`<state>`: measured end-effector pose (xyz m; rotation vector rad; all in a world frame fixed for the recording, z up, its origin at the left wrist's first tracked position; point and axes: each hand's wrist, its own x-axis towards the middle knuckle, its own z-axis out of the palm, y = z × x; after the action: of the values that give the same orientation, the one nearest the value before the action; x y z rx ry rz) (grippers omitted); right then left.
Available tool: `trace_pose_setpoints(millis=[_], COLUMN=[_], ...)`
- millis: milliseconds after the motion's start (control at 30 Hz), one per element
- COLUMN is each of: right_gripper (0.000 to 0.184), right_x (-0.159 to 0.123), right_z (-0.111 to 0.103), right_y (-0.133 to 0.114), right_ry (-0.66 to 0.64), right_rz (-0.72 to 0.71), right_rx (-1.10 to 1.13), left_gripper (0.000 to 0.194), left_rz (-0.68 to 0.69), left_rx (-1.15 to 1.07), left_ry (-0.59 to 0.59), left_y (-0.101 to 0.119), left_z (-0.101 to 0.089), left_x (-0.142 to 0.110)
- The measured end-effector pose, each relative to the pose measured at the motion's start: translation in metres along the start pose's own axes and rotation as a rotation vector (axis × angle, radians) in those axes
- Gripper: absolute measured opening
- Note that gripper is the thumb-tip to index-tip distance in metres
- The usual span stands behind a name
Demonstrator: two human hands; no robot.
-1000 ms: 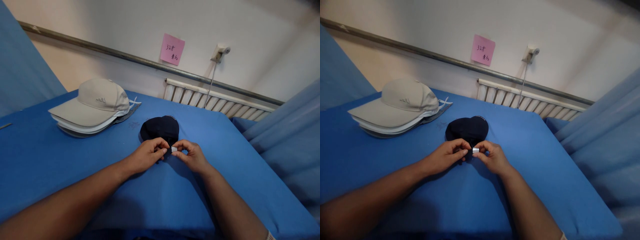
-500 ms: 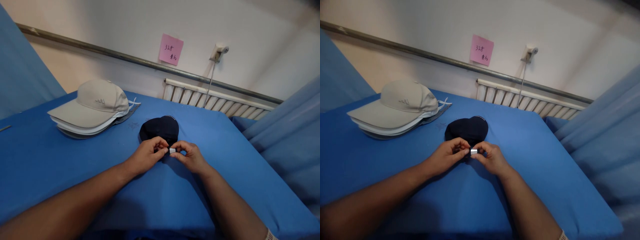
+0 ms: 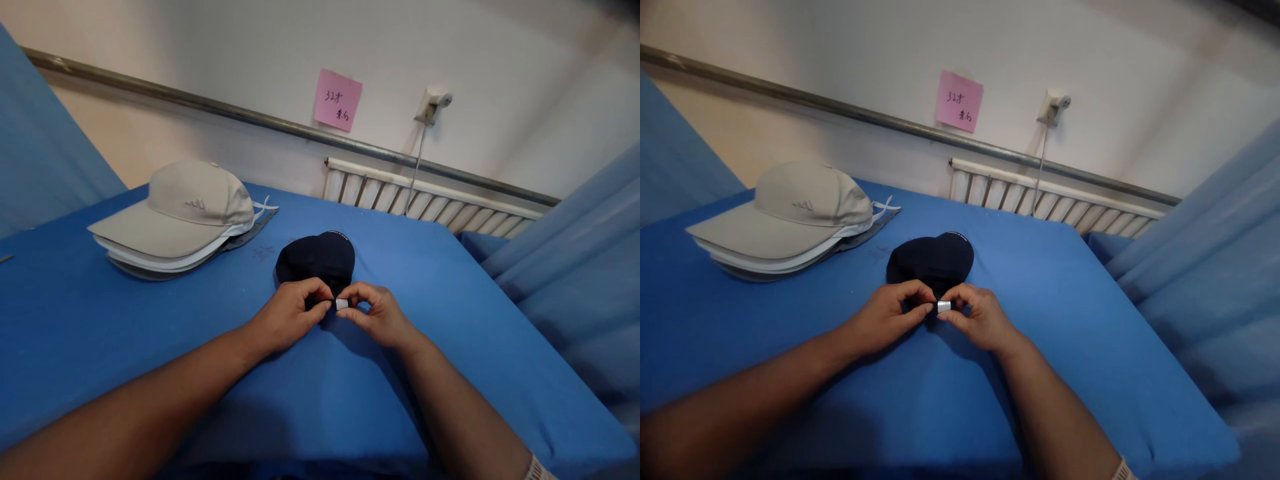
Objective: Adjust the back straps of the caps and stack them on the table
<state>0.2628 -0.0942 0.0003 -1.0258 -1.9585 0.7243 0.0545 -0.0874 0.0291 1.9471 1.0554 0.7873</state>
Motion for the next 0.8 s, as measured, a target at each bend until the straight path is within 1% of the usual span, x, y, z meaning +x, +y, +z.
trace_pose_setpoints(millis=[233,467,600,700,800], right_gripper=[0.012,0.011,0.013,0.016,0.019], right_x=[-0.001,0.000,0.000,0.002,0.003], right_z=[-0.001,0.006,0.005,0.002,-0.001], right_y=[0.003,0.003,0.005,0.009,0.013], right_ry=[0.029,-0.024,0.016,0.072,0.127], right_rz=[-0.022,-0.043,0.013,0.071,0.100], right_rx=[-0.038,-0.028,0.028,0.102,0.152], left_gripper=[0.015,0.012,0.016,0.023,0.027], left_rz=[-0.041,-0.075,-0.037,0.071,0.159], left_rx=[-0.025,-0.046,-0.014,0.059,0.163], left_ry=[0.030,0.019,-0.007,0.047,0.193], left_y=[0.000,-0.003,-0.002,0.000,0.002], left_z=[0.000,0.002,-0.001,-0.005,-0.010], left_x=[0.001,0.003,0.001,-0.002,-0.005])
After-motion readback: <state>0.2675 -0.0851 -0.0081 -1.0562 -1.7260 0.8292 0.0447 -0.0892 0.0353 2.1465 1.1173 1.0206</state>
